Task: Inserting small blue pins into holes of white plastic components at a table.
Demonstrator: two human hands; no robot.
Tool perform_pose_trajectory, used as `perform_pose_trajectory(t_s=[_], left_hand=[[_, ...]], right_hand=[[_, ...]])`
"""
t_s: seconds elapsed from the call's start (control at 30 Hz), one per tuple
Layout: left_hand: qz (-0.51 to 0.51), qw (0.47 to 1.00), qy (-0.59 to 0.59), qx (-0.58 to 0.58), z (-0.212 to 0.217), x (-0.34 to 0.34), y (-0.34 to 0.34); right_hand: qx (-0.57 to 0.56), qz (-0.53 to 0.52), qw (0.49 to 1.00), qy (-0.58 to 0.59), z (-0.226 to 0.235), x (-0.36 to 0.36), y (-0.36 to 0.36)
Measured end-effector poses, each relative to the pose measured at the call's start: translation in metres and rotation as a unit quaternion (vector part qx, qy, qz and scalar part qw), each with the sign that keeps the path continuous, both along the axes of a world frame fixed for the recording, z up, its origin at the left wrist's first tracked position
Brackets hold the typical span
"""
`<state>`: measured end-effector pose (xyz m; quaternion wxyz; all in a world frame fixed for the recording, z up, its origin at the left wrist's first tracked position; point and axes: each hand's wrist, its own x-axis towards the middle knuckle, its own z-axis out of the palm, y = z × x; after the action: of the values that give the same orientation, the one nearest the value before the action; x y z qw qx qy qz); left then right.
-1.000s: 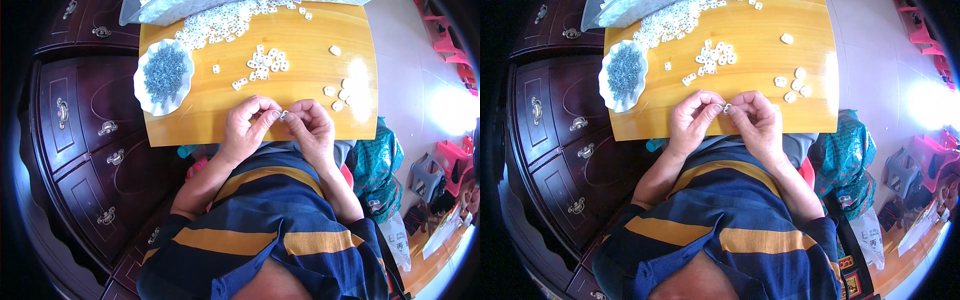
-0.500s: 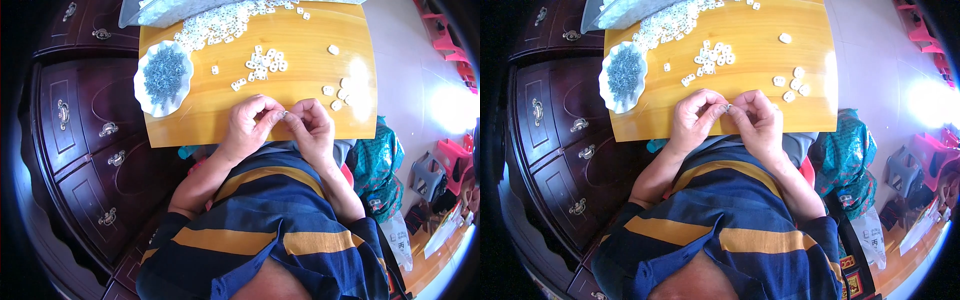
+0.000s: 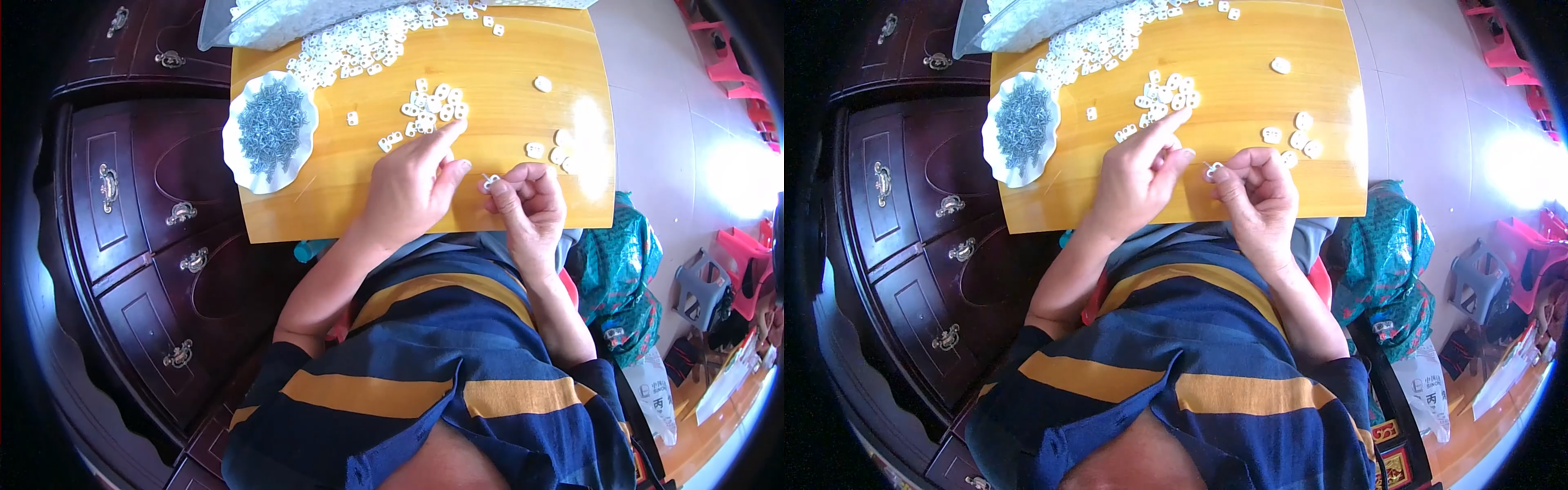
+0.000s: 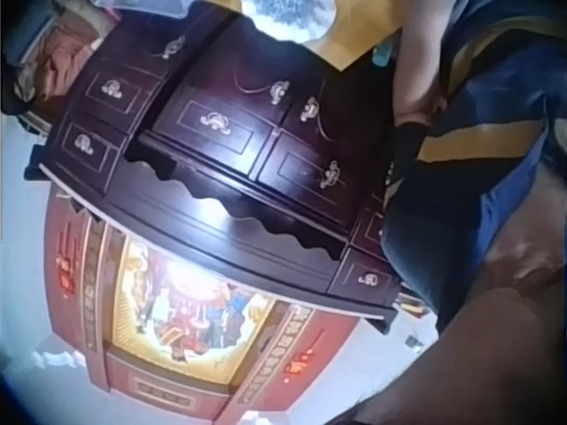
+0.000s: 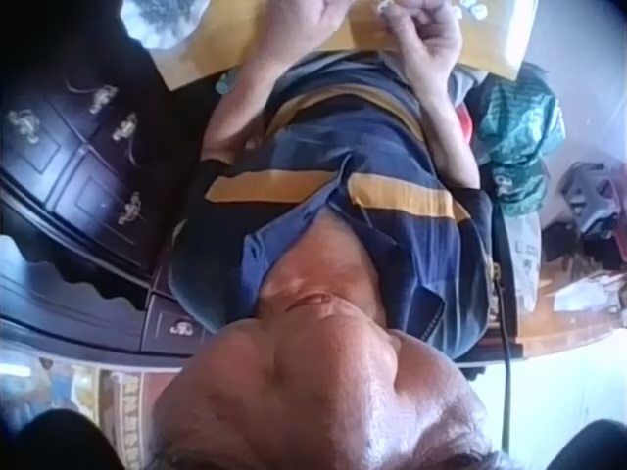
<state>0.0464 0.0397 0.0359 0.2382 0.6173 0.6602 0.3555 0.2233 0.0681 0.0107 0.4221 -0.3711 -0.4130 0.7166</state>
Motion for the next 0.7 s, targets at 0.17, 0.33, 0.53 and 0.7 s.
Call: perform_pose_trajectory(t_s=[0.17,0.33,0.53,0.7], left_hand=[[-0.006,0.983,0.184,-0.007,-0.009,0.007,0.013],[-0.03,0.981,0.19,-0.011,-0.013,0.007,0.005],[-0.026,0.995,0.099,0.016,-0.012,0.004,-0.02],[0.011,0.993,0.117,0.03,-0.006,0.001,-0.012]], right_hand=[[-0.001,-0.006,1.0,0.0,0.0,0.006,0.003],[-0.021,-0.014,1.0,-0.002,0.001,0.01,0.003],[-0.012,-0.016,1.0,-0.009,-0.003,0.016,0.007],[0.0,-0.016,1.0,-0.003,-0.003,0.016,0.006]])
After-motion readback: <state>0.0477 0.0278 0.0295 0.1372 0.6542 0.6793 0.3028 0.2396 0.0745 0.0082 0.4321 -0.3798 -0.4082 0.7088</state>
